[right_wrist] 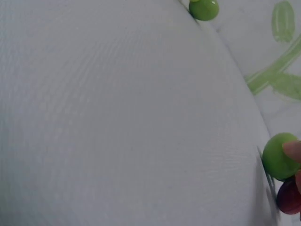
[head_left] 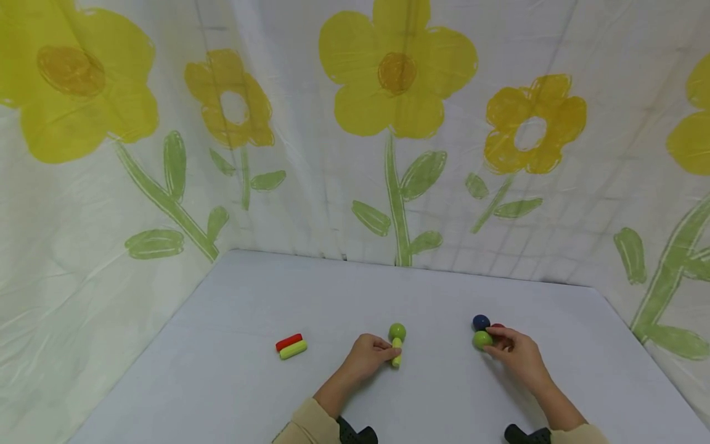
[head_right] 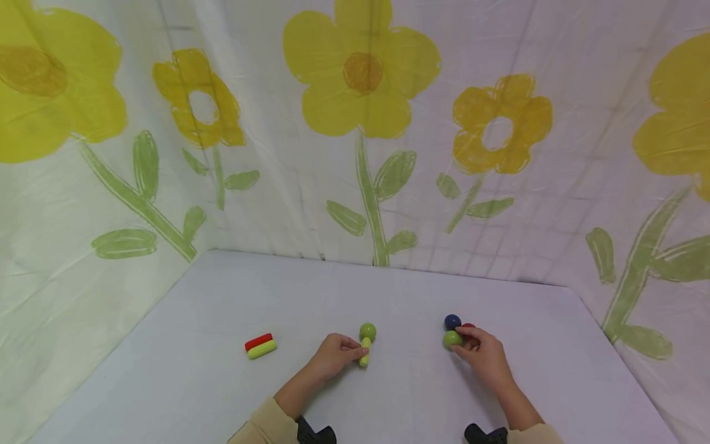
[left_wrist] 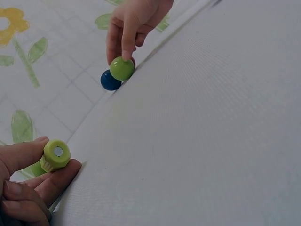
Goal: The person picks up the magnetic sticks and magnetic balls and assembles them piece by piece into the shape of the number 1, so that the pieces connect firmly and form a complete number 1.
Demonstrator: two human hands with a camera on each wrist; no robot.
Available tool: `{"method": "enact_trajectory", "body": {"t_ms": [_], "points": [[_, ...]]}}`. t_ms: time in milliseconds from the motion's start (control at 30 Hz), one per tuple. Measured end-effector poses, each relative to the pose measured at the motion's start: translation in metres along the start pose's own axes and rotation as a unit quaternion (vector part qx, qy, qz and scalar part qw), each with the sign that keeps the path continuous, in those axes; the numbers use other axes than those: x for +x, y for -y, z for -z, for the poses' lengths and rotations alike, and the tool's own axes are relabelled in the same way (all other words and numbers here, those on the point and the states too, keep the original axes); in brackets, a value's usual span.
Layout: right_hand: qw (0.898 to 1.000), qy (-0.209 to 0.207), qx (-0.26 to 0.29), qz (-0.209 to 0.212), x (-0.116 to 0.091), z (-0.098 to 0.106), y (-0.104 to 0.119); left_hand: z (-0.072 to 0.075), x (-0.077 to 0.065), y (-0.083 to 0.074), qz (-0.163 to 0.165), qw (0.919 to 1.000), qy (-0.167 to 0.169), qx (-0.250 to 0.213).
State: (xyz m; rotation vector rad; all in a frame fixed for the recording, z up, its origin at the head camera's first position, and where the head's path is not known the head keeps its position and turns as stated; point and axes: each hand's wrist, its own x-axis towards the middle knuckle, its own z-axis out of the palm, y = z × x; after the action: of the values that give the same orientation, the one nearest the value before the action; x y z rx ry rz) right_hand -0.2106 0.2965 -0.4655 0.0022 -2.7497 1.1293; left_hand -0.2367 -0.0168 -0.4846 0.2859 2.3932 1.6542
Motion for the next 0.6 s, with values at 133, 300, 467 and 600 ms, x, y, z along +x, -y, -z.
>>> {"method": "enact_trajectory", "body": {"t_ms": [133,300,467,600], "points": [[1.000,-0.005,-0.002,0.007,-0.0002,-0.0026,0.0001,-0.0002,0.0001,0.0012,-0.005,1.0000,0.002,-0.002],[1.000,-0.013,-0.011,0.019,0.0000,-0.0055,0.0009,0.0000,-0.0001,0.0018,-0.012,0.9999,0.003,-0.008],[1.000,-0.006,-0.015,0.019,0.0012,-0.0076,0.0016,0.0003,-0.0009,0.0006,-0.004,1.0000,0.004,-0.008],[1.000,0.004,-0.018,0.011,0.0009,-0.0082,0.0034,0.0003,-0.0012,0.0005,0.001,1.0000,0.004,-0.008]]}}
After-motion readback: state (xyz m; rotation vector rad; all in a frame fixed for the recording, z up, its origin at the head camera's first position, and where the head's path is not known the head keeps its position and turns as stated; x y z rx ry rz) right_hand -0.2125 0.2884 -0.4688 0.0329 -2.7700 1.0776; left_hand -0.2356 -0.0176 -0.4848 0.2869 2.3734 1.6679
